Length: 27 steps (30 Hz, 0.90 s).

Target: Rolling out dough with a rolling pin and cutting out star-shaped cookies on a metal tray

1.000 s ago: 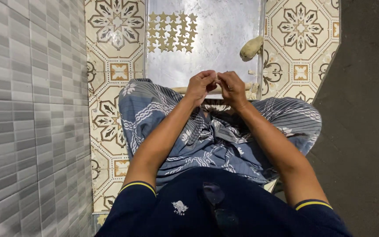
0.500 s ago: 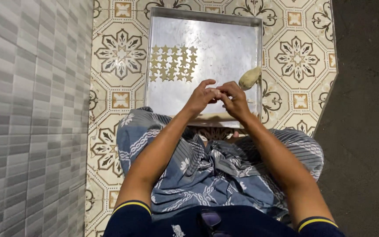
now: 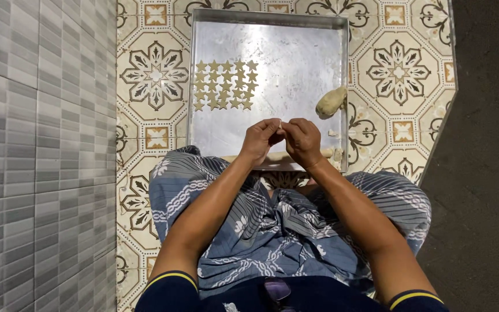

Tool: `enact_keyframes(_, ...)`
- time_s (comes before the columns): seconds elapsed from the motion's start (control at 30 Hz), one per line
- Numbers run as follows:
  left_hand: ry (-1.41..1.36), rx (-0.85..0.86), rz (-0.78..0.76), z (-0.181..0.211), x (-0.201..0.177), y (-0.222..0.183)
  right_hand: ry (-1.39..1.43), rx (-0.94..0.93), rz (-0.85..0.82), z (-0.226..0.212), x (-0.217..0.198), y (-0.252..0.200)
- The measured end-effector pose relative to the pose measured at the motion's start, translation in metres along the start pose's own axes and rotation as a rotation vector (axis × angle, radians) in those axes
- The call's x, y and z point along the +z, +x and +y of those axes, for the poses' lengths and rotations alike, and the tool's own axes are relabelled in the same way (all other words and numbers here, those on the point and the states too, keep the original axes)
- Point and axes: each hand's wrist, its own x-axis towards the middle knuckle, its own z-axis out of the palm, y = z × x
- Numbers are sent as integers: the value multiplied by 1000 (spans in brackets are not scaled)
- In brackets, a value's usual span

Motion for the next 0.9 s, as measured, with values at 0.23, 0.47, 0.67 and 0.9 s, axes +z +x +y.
enact_keyframes(0.23,178,67,-89,32,20,-30,417,204,4,13,7,-14)
enact_keyframes(0.47,249,107,-211,34,15,-30,502,277,37,-8,-2,-2)
enact_keyframes(0.67,122,71,-230,23,13,-33,460,305,75,9,14,-17)
enact_keyframes(0.9,-132,-50,-175,7,-4,-15,270,111,-8,-14,-3,3)
